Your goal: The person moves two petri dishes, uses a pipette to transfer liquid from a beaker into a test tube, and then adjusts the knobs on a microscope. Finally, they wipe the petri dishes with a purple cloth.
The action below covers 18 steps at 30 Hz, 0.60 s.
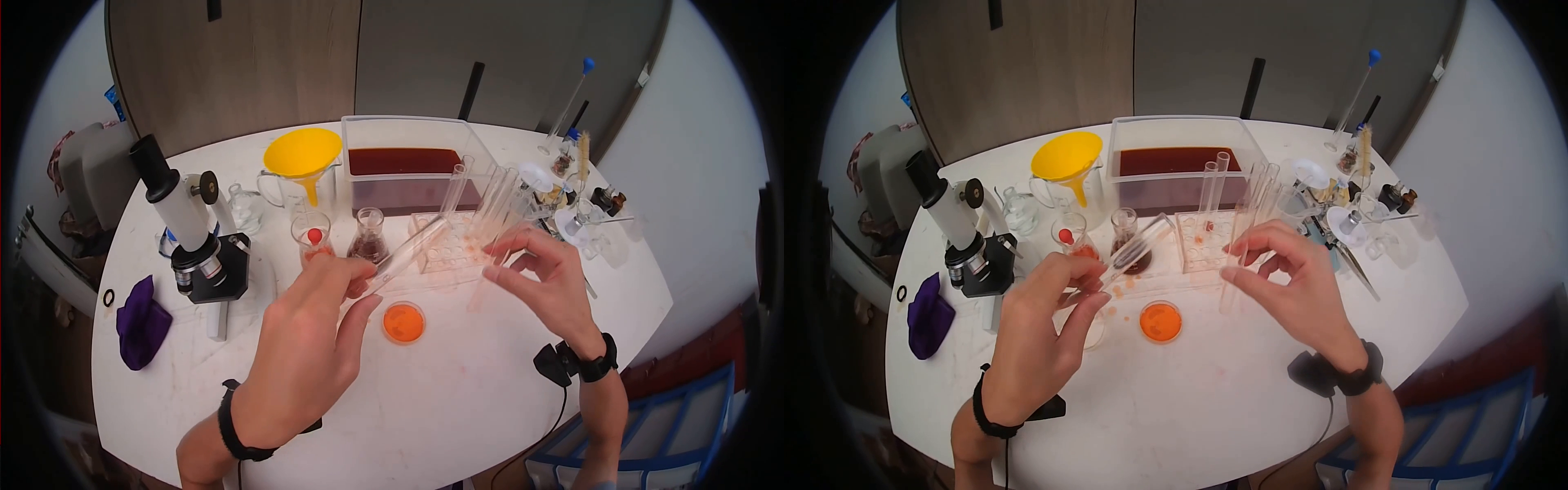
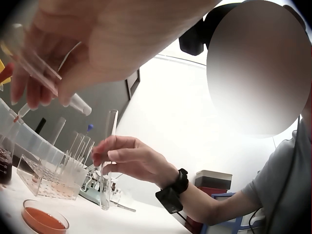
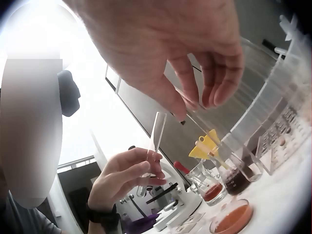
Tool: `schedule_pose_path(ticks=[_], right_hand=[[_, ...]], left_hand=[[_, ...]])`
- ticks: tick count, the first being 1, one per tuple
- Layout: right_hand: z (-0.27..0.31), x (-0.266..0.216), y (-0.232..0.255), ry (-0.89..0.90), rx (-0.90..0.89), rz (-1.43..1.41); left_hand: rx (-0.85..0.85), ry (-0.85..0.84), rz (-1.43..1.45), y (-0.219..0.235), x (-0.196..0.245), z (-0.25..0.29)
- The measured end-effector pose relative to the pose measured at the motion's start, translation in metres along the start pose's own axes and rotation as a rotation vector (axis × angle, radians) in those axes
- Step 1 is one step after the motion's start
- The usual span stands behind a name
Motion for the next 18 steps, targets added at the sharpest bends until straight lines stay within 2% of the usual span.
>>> schedule_pose_path(ticks=[2,6,8,12,14,18], right_hand=[[-0.019,0.002,0.013,0.014,0.255,0.137],[-0.046,0.009,0.002,0.088,0.369,0.154],[-0.055,0.01,-0.001,0.095,0.43,0.262],[-0.067,0.021,-0.006,0.035,0.408,0.341],[-0.071,0.03,-0.009,-0.059,0.333,0.406],[-0.078,0.029,-0.001,-0.051,0.33,0.399]], left_hand=[[0.044,-0.009,0.113,0.004,0.003,-0.002],[0.085,-0.016,0.193,0.01,0.004,-0.002],[0.089,-0.028,0.198,0.013,0.004,-0.001],[0.115,-0.083,0.187,0.019,0.006,0.0],[0.123,-0.095,0.183,0.022,0.006,0.001],[0.148,-0.125,0.188,0.025,0.007,0.001]])
Point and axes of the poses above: each hand's wrist, its own z-axis away from the middle knuckle, its own y-axis out of the back of the hand, x = y × z, the point moved 5 cm from there along -z, towards the middle knuckle, and after that the axes turned 6 degrees about -x, right-handed, at the moved point
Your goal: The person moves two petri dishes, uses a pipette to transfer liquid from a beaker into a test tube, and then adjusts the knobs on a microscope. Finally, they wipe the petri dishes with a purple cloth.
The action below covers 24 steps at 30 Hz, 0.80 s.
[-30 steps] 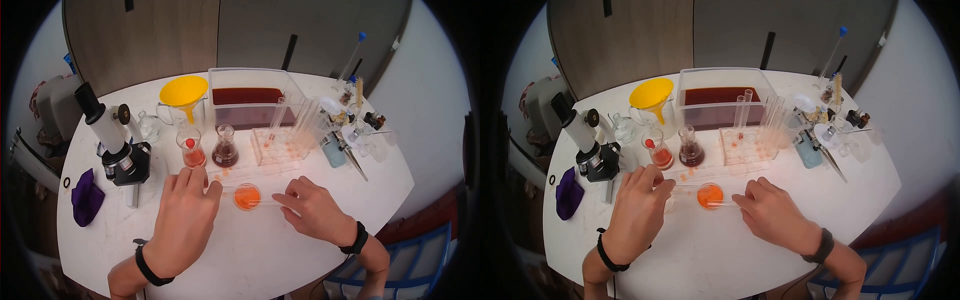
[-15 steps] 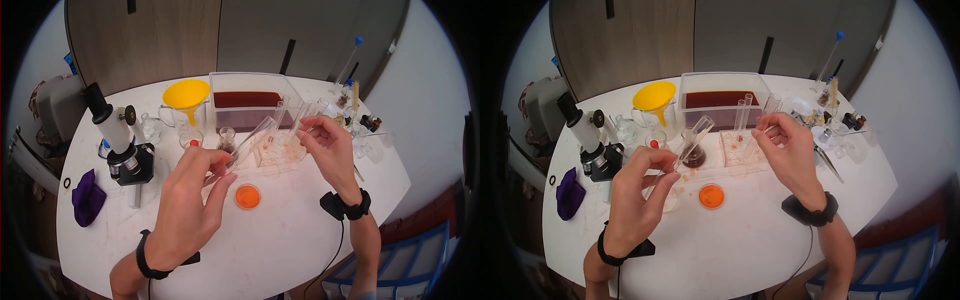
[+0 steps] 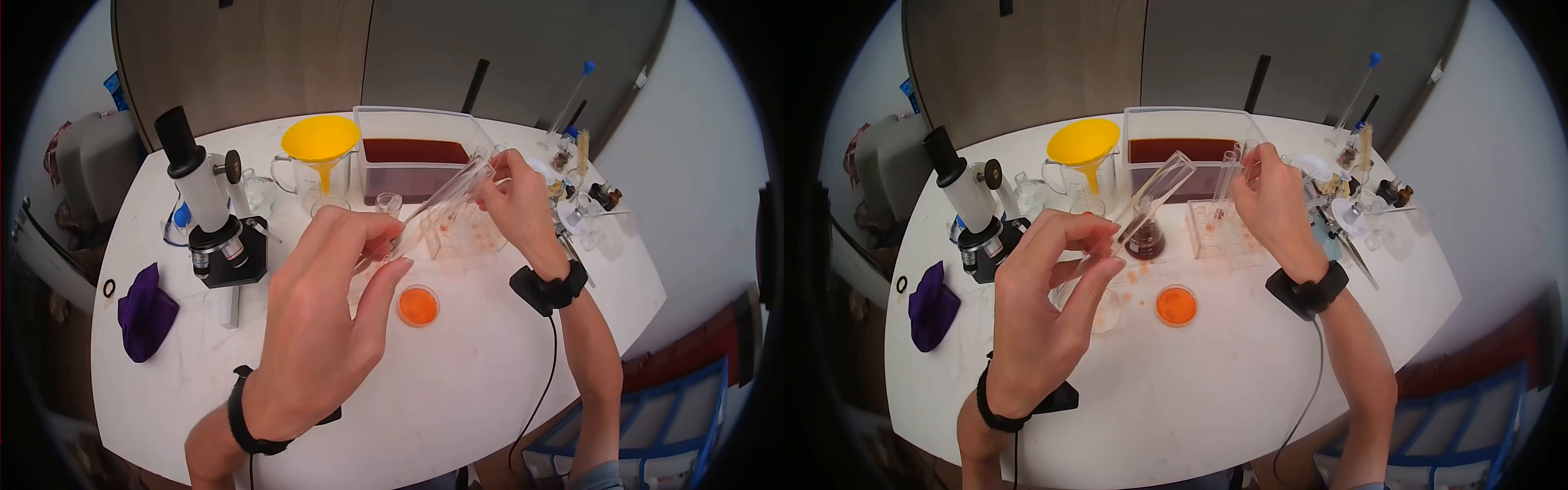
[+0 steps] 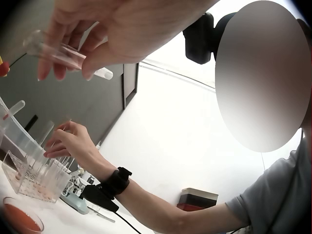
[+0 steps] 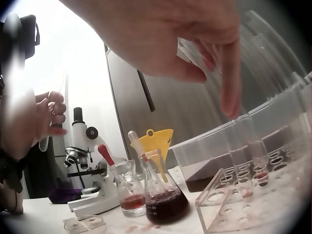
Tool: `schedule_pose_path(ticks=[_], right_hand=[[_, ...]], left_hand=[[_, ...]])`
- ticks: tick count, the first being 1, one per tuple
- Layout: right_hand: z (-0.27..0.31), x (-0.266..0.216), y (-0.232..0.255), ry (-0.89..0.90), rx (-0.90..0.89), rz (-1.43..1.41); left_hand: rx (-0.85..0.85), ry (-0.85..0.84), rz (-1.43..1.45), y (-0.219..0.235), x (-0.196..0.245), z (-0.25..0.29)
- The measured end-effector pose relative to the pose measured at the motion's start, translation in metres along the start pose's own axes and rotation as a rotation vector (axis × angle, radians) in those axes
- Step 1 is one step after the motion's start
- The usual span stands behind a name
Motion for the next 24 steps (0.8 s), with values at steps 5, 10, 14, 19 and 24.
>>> schedule_pose_path(ticks=[5,10,14,19,24], right_hand=[[-0.007,-0.009,0.011,0.061,0.038,0.094],[-0.008,-0.01,0.012,0.014,0.016,0.13],[-0.01,-0.011,0.013,0.014,-0.01,0.144],[-0.016,-0.013,0.016,0.117,0.036,0.21],[-0.025,-0.018,0.023,0.161,0.043,0.293]], left_hand=[[-0.003,-0.003,-0.009,0.002,0.002,0.0],[-0.003,0.0,-0.01,0.002,0.002,0.0],[-0.009,-0.001,-0.019,0.001,0.002,-0.001],[-0.004,0.001,-0.019,0.0,0.001,-0.001],[-0.008,0.012,-0.022,0.0,0.0,-0.001]])
Point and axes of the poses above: each hand's wrist, its own z-axis away from the middle knuckle, its own y-axis out of the back of the hand, x = y × z, the point moved 5 cm from there along -z, towards the middle knuckle, and after that the axes turned 6 degrees about -x, right-handed, at the moved point
